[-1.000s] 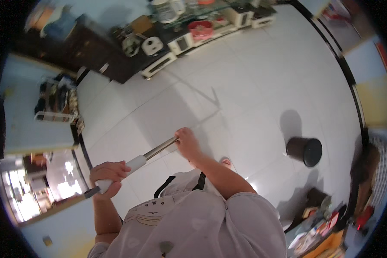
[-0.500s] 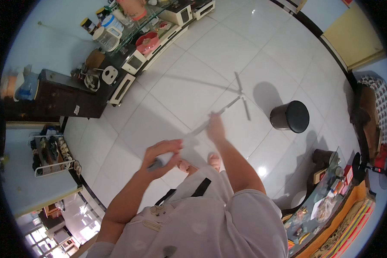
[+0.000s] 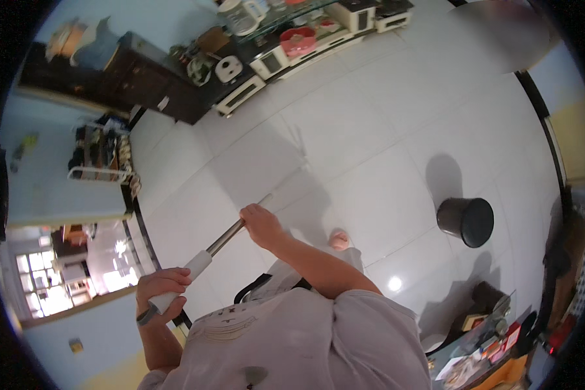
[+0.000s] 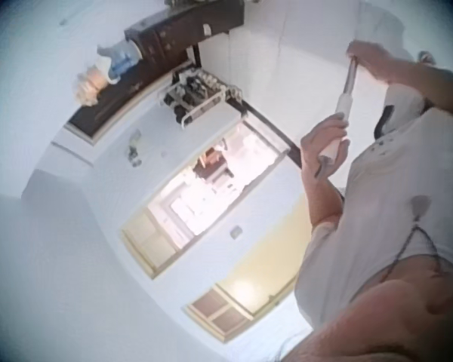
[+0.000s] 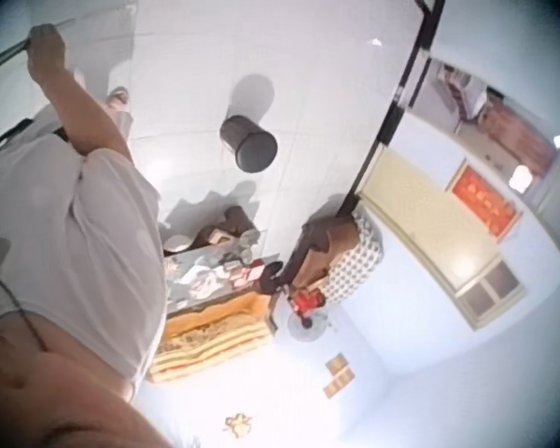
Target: The person assembles a mop by connecting a white handle to a metal rod and then attaching a mop head. They repeatedly adjust the connection points and test the assembly while standing in a bathroom and later moving into a living room.
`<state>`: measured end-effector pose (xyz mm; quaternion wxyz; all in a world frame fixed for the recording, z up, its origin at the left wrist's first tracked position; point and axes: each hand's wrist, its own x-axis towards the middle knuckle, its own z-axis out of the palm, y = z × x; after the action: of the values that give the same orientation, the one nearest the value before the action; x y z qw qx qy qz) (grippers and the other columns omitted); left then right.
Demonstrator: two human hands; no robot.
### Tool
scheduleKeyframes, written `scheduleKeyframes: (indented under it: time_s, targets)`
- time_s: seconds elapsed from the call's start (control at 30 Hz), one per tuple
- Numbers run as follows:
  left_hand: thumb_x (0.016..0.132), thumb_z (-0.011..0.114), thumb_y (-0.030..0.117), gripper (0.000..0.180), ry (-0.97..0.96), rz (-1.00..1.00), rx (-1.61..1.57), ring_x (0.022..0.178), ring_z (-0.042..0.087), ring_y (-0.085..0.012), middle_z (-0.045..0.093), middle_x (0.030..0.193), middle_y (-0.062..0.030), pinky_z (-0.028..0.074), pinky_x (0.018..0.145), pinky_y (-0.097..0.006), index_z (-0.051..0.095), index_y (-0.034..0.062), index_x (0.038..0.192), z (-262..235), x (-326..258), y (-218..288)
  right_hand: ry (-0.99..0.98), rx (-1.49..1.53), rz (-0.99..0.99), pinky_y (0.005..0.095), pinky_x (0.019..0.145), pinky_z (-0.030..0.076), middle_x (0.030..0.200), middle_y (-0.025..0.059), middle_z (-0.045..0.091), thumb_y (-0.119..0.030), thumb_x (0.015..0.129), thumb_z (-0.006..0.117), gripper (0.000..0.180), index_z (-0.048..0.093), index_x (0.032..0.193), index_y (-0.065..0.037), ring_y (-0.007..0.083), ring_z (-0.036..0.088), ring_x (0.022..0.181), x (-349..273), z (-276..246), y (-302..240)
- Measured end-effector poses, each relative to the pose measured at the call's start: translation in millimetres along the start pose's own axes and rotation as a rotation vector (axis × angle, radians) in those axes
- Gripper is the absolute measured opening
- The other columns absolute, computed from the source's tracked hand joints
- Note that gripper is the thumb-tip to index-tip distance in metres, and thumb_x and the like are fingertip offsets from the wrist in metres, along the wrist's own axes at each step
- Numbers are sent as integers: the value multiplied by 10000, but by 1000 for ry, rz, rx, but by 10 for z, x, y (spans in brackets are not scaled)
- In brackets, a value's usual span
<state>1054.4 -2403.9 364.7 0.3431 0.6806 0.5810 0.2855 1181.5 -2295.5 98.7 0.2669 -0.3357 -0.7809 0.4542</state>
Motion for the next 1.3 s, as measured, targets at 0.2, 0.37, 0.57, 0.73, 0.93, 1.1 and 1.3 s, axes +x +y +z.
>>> scheduleKeyframes:
  time_s: [0.2,0.37,0.57,0.73,0.93,1.1,1.3]
  targets:
    - [671,645,-16,140,62,-61,-221,903,629,-293,638,871,-142,501,795,-377,593,-6,800,13,-195,-447,-27,-187,121,418,790,439,937,107,518,-112,791,499,98,518,875,-64,305,506,963,-292,197,288]
    - [660,622,-64,146,102,-83,-239,947,619,-298,637,875,-143,489,810,-361,591,-9,793,-256,-679,-983,-91,-285,104,430,760,437,935,126,512,-118,813,453,105,512,874,-56,324,512,912,-187,805,236]
    - [653,611,-98,155,237,-123,-157,907,634,-293,638,855,-150,501,774,-333,581,-33,790,-1420,-1707,-1448,-338,-200,127,421,739,454,988,101,496,-140,850,443,104,468,929,-78,310,519,942,402,2338,-698]
    - [621,617,-88,179,371,-221,-22,901,633,-311,626,864,-156,507,772,-349,572,-10,776,-2173,-2534,-1806,-434,-103,-62,398,730,480,997,81,504,-122,856,476,98,462,945,-84,275,521,976,954,3679,-1456]
    - [625,636,-26,160,343,-200,113,865,649,-299,642,839,-138,531,757,-363,568,17,764,-2474,-2978,-2005,-496,-58,-82,408,748,471,1011,69,502,-112,843,470,107,468,948,-89,263,515,994,1246,4180,-1920]
    - [634,627,-18,162,427,-97,-64,858,654,-295,649,822,-139,537,743,-365,585,17,787,-2686,-3092,-2371,-468,-261,-34,395,728,466,1062,34,514,-101,820,485,148,497,967,-105,253,508,1017,1319,3946,-1837]
    - [704,609,-62,141,510,-173,-390,968,619,-292,639,894,-124,498,826,-349,582,4,826,-2452,-2746,-3071,-560,-397,146,396,803,441,1001,117,535,-128,820,406,215,560,968,-100,308,510,1001,1545,3663,-1551]
